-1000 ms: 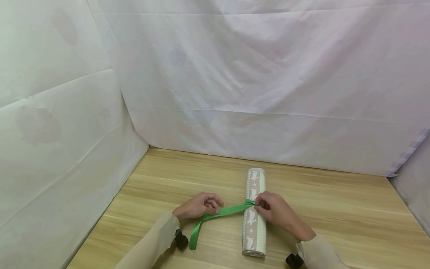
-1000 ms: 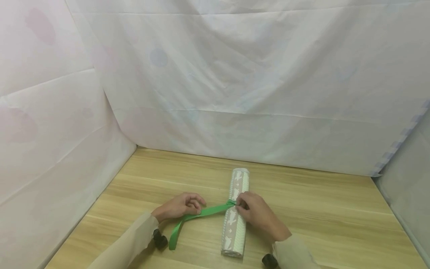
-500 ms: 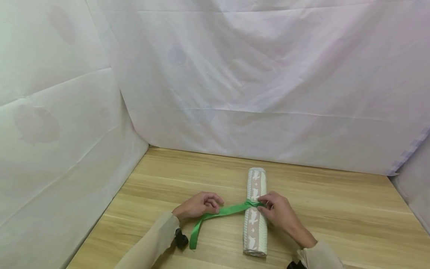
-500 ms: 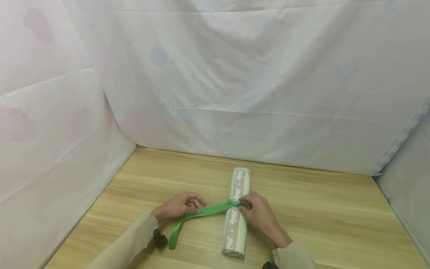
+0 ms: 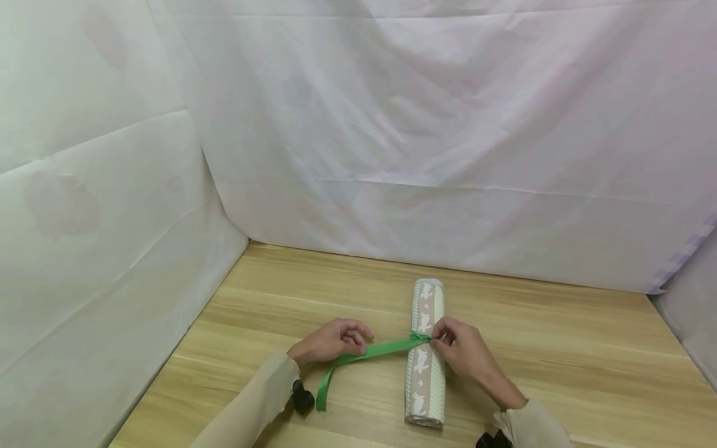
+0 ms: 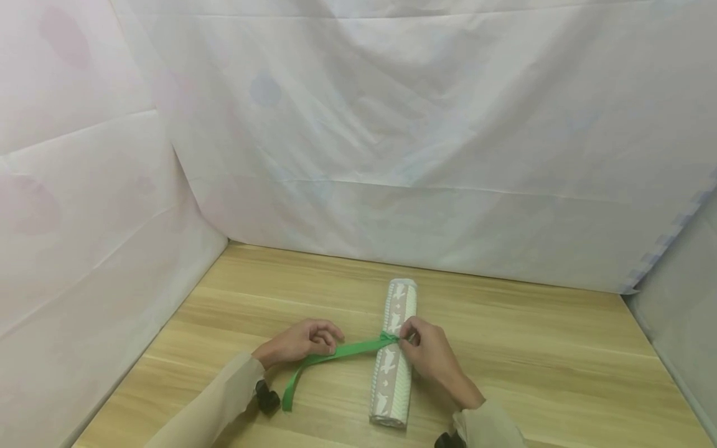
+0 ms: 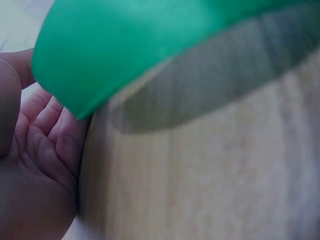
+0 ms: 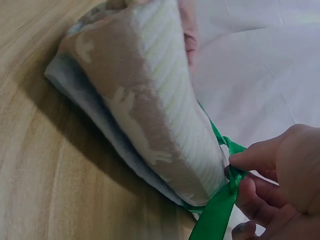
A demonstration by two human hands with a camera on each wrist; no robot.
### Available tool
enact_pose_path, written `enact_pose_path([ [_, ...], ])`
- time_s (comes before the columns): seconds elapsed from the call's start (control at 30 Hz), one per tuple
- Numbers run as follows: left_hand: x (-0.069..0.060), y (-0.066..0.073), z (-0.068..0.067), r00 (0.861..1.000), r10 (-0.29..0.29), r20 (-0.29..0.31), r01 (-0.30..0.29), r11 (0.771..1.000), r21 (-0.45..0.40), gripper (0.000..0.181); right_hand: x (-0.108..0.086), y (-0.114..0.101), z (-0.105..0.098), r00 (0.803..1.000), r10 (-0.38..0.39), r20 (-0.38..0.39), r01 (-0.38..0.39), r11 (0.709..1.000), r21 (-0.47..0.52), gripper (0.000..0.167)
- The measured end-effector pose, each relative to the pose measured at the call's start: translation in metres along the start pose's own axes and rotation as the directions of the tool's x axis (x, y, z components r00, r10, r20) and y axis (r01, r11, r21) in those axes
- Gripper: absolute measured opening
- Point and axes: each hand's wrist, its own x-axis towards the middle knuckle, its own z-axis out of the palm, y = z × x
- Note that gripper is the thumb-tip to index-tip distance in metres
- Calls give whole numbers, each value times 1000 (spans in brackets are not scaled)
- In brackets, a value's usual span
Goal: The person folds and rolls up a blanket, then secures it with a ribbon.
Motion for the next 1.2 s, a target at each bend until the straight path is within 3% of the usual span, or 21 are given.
enact_pose_path([
  [0.4, 0, -1, 0, 1000, 0, -8, 0, 1000, -4, 24, 4, -2, 1, 999, 13, 32, -16, 997, 71, 24],
  [0.63, 0, 0, 0, 1000, 6, -6, -6, 1000, 0, 24, 6, -5, -8, 999, 15, 38, -17, 997, 70, 13],
  [0.83, -1, 1, 0, 1000, -3, -12, 3, 1000, -3, 23, 8, -5, -14, 998, -23, 55, 19, 997, 74, 13],
  [1.07, -1, 3, 1, 1000, -9, -16, 9, 1000, 1, 22, 9, -10, -20, 999, -20, 46, 18, 999, 46, 10],
  [1.2, -1, 3, 0, 1000, -7, -15, 7, 1000, -4, 22, 11, -11, -25, 996, -2, 84, 0, 1000, 27, 9],
])
